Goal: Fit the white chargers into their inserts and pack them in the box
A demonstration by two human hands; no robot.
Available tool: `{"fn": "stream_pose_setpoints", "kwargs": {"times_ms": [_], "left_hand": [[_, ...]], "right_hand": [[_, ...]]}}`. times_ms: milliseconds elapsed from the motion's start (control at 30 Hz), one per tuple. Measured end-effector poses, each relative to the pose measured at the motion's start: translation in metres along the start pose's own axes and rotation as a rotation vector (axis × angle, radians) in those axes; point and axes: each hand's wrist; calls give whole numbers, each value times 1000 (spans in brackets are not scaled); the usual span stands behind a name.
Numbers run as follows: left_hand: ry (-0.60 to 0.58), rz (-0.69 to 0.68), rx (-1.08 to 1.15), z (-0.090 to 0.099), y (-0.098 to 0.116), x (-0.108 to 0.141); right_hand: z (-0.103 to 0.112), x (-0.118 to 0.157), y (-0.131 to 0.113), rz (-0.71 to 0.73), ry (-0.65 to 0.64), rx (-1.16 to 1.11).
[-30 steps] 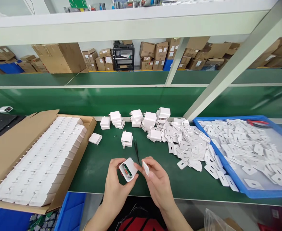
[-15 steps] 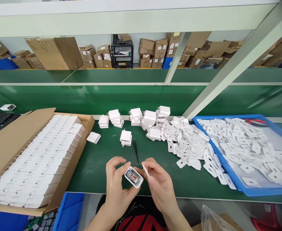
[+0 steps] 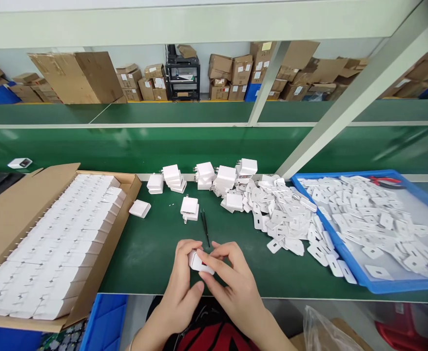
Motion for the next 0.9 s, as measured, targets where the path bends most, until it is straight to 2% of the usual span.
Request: {"fn": "stream_pose_setpoints", "kwargs": {"times_ms": [67,167,233,300,433,567,700,900], "left_hand": [[27,94,77,-3,-5,2],[170,157,156,-12,-11,1],[235,122,202,-18,-13,1],[268,73,240,-23,-14,2],[224,21,232,-27,-15,6],[137,46,71,-20,-15,3],[81,-29,-1,-12,-16,-3],[233,-159,-144,-20,-16,-2]], "right_hand": [[-1,0,1,-22,-17,28],[0,2,4,-173,-133,-69],[-1,5,8,-315,-169,-216],[-3,9,11,-440,-133,-369],[-11,12,16,-609,-98,-705],[-12,11,22,-569,18,-811],[-7,11,25,-503,79,-836],[-11,5,20,-467,122,-781]]}}
Point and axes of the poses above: each hand's wrist, its own x-axis away from the middle knuckle, its own z-axis out of the back of the hand, y = z × x, and after that the axes turned 9 degrees about -x, right-handed
